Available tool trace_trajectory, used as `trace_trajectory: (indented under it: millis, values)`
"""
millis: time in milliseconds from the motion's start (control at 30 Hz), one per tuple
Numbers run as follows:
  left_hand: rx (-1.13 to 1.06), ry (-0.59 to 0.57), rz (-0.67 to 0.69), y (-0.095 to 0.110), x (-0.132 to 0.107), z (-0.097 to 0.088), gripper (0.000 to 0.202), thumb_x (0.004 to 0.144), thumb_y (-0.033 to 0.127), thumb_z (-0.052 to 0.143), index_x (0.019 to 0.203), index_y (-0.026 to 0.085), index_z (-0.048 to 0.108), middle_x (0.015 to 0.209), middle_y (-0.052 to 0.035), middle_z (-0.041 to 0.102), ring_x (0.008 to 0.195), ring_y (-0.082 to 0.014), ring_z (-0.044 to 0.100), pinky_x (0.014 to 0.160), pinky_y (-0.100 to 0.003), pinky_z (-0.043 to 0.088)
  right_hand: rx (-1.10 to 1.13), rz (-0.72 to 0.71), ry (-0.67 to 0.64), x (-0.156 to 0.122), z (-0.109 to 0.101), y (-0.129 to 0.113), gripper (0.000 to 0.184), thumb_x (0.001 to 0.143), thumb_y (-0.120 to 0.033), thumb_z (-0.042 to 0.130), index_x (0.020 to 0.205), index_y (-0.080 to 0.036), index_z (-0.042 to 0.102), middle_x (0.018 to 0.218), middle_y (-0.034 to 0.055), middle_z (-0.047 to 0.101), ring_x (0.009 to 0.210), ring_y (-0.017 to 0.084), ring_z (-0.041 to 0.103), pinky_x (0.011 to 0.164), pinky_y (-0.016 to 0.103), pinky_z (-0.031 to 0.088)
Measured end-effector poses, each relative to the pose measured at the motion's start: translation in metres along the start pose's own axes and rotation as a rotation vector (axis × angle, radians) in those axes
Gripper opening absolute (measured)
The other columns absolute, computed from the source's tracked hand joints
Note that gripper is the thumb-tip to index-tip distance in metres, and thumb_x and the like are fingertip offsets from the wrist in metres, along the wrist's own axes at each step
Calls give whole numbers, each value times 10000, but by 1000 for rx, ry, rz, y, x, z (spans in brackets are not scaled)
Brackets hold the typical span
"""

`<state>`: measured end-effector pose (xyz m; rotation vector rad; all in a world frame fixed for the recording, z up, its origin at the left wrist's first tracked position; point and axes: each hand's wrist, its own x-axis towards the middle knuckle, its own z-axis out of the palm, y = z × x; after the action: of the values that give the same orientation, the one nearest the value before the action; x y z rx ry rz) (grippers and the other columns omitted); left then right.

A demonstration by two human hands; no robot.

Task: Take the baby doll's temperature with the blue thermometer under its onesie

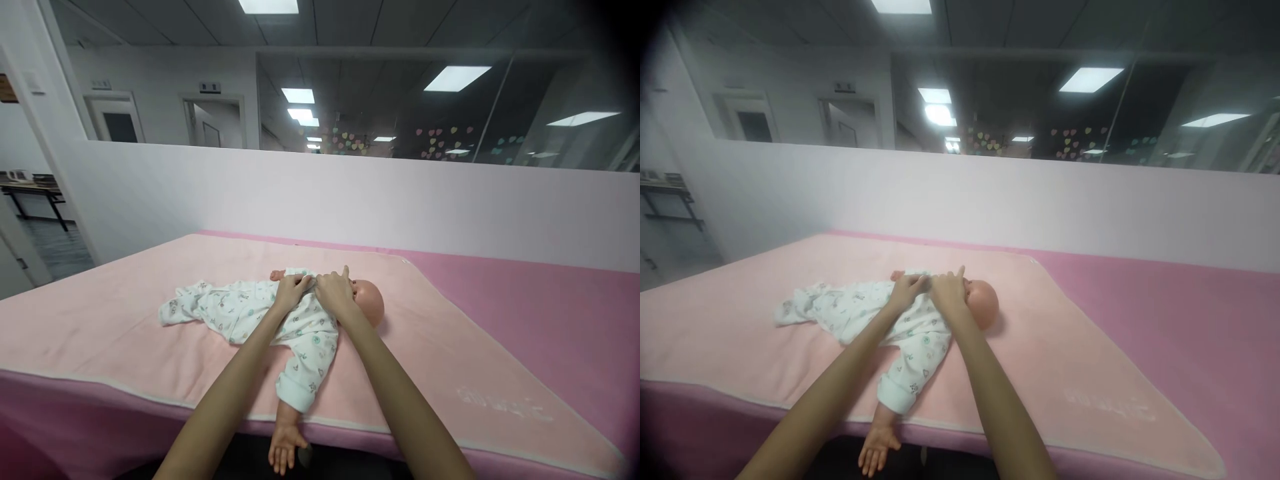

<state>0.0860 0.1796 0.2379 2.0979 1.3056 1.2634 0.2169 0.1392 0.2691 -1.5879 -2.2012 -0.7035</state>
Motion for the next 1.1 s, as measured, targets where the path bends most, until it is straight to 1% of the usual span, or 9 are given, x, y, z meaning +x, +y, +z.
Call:
trace_trajectory:
  millis: [100, 200, 400, 500, 600, 767, 867, 967, 1100]
  values:
    - [-45, -35, 18, -1, 1, 0, 441, 769, 471, 318, 548, 124, 479, 533, 22, 444, 568, -89, 390, 538, -196, 261, -14, -31, -88, 11, 6, -3, 217, 810, -172, 368, 783, -154, 583, 707, 68, 624, 710, 173, 546, 903, 437, 164]
    - [-55, -37, 18, -2, 2, 1, 455, 768, 484, 325, 547, 124, 493, 513, 23, 431, 547, -86, 371, 531, -199, 259, 57, 3, -17, 7, 0, 0, 230, 809, -142, 359, 774, -159, 585, 712, 64, 626, 732, 166, 548, 910, 409, 185]
    - [11, -10, 56, 1, -2, 2, 476, 790, 489, 308, 571, 127, 525, 522, 17, 455, 543, -88, 399, 526, -208, 251, 599, 298, 473, -33, -51, 5, 212, 815, -265, 403, 897, -185, 582, 884, 43, 628, 836, 154, 550, 817, 309, 379]
    - [65, -35, 80, 3, -4, 2, 437, 802, 455, 317, 678, 134, 586, 620, -5, 547, 608, -107, 467, 572, -213, 297, 955, 488, 621, -53, -77, 3, 216, 762, -331, 495, 892, -185, 589, 892, 45, 625, 836, 162, 572, 760, 302, 443]
    - [141, -61, 93, 6, -7, 2, 403, 803, 449, 336, 872, 159, 607, 779, -39, 600, 711, -137, 520, 658, -231, 358, 1219, 533, 628, -65, -92, -5, 226, 712, -332, 565, 871, -176, 602, 881, 50, 630, 840, 166, 586, 759, 306, 468]
    - [233, -130, 354, 22, -17, -1, 357, 824, 381, 339, 1075, 215, 531, 1097, -56, 532, 993, -171, 478, 873, -285, 353, 1425, 516, 547, -71, -99, -20, 233, 693, -317, 594, 877, -174, 605, 881, 62, 641, 828, 177, 600, 743, 321, 490]
    - [232, -181, 394, 28, -20, 1, 322, 817, 345, 370, 1040, 195, 547, 1052, -63, 556, 963, -160, 490, 861, -273, 371, 1510, 512, 516, -75, -102, -24, 235, 685, -320, 602, 870, -175, 608, 891, 64, 644, 838, 179, 601, 751, 317, 493]
    - [239, -267, 396, 25, -16, 4, 237, 780, 262, 429, 937, 201, 595, 957, -38, 598, 894, -149, 517, 822, -257, 382, 1465, 585, 528, -90, -101, -21, 247, 649, -328, 633, 840, -174, 622, 879, 56, 649, 833, 179, 601, 743, 301, 495]
    - [88, -251, 209, 14, -7, 9, 212, 741, 237, 444, 850, 186, 620, 834, -10, 629, 773, -125, 549, 724, -232, 402, 1285, 843, 547, -132, -77, -3, 313, 599, -362, 659, 839, -165, 622, 854, 61, 655, 826, 200, 602, 710, 293, 497]
